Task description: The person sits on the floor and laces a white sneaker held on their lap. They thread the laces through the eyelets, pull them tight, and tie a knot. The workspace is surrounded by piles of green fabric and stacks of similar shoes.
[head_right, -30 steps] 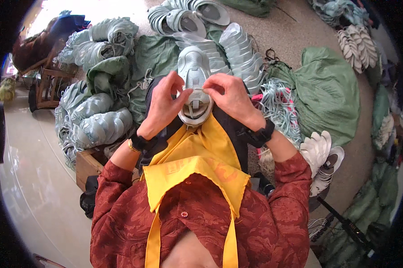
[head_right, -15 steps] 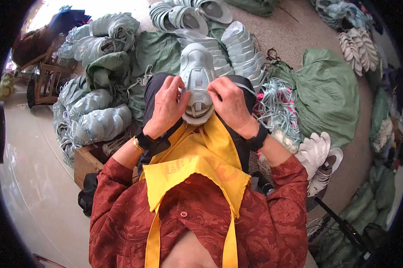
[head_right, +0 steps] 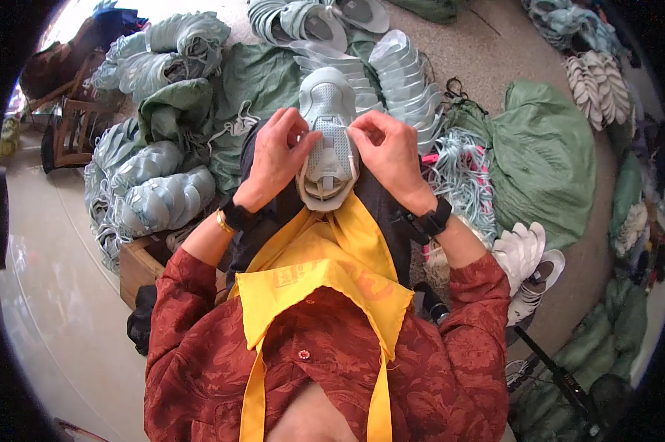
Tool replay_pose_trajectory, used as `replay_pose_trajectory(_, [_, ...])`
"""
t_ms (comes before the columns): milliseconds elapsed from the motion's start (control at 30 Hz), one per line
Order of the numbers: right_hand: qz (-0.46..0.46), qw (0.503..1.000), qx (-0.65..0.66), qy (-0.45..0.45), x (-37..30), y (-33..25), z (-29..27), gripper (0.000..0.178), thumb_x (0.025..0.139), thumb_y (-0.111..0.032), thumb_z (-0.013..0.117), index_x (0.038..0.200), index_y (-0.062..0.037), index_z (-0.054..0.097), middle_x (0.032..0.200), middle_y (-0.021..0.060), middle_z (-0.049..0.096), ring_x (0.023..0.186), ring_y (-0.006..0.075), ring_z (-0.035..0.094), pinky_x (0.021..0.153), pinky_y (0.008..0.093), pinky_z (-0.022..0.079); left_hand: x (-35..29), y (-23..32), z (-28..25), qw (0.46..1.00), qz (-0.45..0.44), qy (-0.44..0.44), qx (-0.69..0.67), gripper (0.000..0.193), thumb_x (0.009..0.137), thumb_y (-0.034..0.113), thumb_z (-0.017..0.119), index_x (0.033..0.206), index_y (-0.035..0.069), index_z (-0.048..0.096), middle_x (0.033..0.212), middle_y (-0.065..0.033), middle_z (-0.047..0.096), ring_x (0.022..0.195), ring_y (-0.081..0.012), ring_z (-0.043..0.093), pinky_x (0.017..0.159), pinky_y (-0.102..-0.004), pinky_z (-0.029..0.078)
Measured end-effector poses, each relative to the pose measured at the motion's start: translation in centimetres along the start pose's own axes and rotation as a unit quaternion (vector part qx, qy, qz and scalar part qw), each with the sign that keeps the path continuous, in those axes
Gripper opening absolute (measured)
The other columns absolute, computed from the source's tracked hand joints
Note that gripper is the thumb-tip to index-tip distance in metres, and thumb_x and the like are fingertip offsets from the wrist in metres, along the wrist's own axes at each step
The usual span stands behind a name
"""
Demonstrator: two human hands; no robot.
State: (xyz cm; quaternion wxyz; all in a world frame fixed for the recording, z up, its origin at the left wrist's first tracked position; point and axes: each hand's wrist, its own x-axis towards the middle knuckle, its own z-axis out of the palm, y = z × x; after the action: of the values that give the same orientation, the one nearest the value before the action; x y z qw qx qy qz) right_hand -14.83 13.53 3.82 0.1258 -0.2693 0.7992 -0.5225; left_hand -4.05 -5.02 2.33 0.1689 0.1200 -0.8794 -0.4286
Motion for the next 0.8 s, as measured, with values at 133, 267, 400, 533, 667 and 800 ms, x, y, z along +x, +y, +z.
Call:
replay_pose_trajectory(133, [0.004,0.999,-0.045,-0.011,1.1,-0.3,0.2,0.012,0.088,-0.012,0.077,0.090,-0.0012,0.073,0.075,0.0082,0.073,0.064,0.0134,0.068,0.061,0.0289,0.052,1.5,-0.5,1.0,1.000,-0.010,0.008,-0.003,0.028,0.081,0.014,0.082,0.090,0.003,0.058,0.084,-0.0109,0.057,0.072,-0.0279,0.061,0.064,-0.0400,0.051])
replay_pose_trajectory(267, [0.000,0.998,-0.064,-0.012,1.4,0.2,0.5,0.013,0.086,-0.014,0.078,0.089,-0.0021,0.073,0.075,0.0100,0.072,0.063,0.0160,0.068,0.060,0.0305,0.052,2.0,-0.4,1.3,1.000,-0.023,0.002,0.002,0.028,0.081,0.015,0.082,0.090,0.003,0.058,0.083,-0.0102,0.058,0.072,-0.0277,0.061,0.065,-0.0401,0.050])
replay_pose_trajectory(400, [-0.020,0.997,-0.073,-0.013,1.5,0.3,0.6,0.013,0.086,-0.014,0.078,0.088,-0.0026,0.073,0.077,0.0124,0.072,0.063,0.0220,0.069,0.060,0.0337,0.052,2.1,-0.4,1.4,0.999,-0.027,0.003,0.019,0.027,0.082,0.015,0.081,0.089,0.003,0.058,0.082,-0.0106,0.058,0.072,-0.0287,0.061,0.065,-0.0412,0.050])
replay_pose_trajectory(533, [-0.044,0.997,-0.071,-0.002,1.7,0.4,0.8,0.011,0.086,-0.013,0.076,0.088,-0.0029,0.073,0.078,0.0143,0.072,0.065,0.0275,0.070,0.060,0.0364,0.053,2.3,-0.2,1.6,0.999,-0.032,0.000,0.031,0.026,0.082,0.015,0.080,0.089,0.003,0.058,0.081,-0.0114,0.059,0.072,-0.0306,0.061,0.065,-0.0427,0.049])
replay_pose_trajectory(667, [-0.045,0.995,-0.084,0.004,1.8,0.3,1.0,0.010,0.087,-0.012,0.075,0.089,-0.0031,0.072,0.079,0.0153,0.072,0.066,0.0302,0.070,0.061,0.0379,0.053,2.4,-0.5,1.9,0.999,-0.023,0.012,0.037,0.026,0.082,0.014,0.081,0.087,0.002,0.058,0.079,-0.0110,0.059,0.068,-0.0281,0.060,0.062,-0.0409,0.049])
replay_pose_trajectory(800, [-0.049,0.995,-0.091,0.010,1.9,0.5,1.3,0.009,0.088,-0.012,0.074,0.090,-0.0033,0.071,0.079,0.0162,0.071,0.067,0.0319,0.070,0.061,0.0396,0.053,2.6,-0.8,2.3,0.998,-0.014,0.031,0.056,0.028,0.080,0.012,0.083,0.083,0.001,0.058,0.074,-0.0094,0.060,0.060,-0.0212,0.059,0.057,-0.0354,0.049])
